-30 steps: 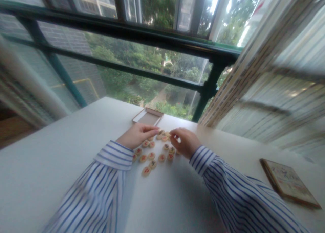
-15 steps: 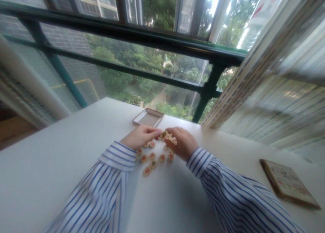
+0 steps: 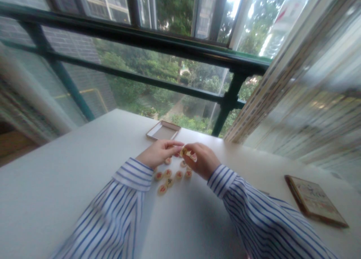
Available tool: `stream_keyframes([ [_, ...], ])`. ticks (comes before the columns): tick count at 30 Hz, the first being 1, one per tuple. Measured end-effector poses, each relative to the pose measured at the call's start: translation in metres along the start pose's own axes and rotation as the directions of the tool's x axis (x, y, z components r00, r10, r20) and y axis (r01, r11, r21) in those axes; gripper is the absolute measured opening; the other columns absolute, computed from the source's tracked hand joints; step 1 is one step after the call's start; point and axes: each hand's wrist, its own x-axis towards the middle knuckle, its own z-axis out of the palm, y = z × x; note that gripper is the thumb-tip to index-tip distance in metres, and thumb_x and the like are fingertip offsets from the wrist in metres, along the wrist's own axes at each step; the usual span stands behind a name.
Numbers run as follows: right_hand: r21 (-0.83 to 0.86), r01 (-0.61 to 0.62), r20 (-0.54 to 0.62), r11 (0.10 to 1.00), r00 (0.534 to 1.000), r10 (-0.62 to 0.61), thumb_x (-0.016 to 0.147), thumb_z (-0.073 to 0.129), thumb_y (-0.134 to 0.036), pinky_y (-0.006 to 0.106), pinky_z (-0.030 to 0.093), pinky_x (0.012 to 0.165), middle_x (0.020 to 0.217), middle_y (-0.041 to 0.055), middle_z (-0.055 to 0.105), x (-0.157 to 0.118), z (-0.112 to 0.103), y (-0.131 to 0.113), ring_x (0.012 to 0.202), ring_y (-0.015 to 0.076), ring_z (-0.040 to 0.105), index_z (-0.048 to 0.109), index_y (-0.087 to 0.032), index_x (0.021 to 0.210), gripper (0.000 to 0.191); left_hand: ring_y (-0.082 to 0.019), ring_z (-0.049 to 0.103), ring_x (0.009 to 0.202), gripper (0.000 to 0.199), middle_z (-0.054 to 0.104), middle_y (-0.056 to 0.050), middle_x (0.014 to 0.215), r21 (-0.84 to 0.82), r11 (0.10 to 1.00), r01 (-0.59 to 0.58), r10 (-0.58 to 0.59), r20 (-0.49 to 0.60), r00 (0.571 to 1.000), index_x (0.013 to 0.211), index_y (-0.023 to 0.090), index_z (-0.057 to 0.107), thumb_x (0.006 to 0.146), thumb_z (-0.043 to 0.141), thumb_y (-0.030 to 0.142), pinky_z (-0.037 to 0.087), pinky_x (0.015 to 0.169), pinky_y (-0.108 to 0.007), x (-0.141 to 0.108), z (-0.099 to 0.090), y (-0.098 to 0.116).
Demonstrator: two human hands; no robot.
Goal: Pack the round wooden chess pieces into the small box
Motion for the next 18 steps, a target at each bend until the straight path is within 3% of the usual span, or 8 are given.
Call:
stream_keyframes([
  [7,0.046,-0.026,-0.017,0.999,0.999,0.027,0.077,0.052,-0.024,0.024,0.042,0.069,0.081,0.0041,0.062,-0.004,-0.004,0.001,0.072,0.0120,0.055,0.057,-0.017,0.095,0.020,-0.012,0.059,0.065,0.052,0.067,-0.009,0.091,-0.108,0.994,-0.012,0.021,0.083,0.996,0.116,0.015,0.051,0.069,0.061,0.035,0.039,0.047,-0.020,-0.001,0.005,-0.005],
  [12,0.105,-0.076,-0.033,0.992,0.996,0.079,0.077,0.053,-0.027,0.023,0.043,0.064,0.081,0.0039,0.062,-0.009,-0.007,0.000,0.069,0.0117,0.056,0.055,-0.016,0.097,0.023,-0.019,0.061,0.087,0.046,0.067,-0.009,0.096,-0.203,0.978,-0.057,0.070,0.056,0.996,0.107,0.015,0.057,0.065,0.065,0.032,0.048,0.068,-0.027,0.002,0.010,-0.009],
  [18,0.083,-0.080,-0.026,0.993,0.996,0.083,0.077,0.054,-0.029,0.024,0.043,0.066,0.080,0.0033,0.062,-0.016,-0.016,0.000,0.068,0.0117,0.055,0.054,-0.016,0.097,0.024,-0.019,0.061,0.088,0.044,0.068,-0.010,0.095,-0.163,0.986,-0.041,0.055,0.087,0.995,0.108,0.014,0.056,0.068,0.064,0.029,0.049,0.071,-0.029,0.001,0.010,-0.006],
])
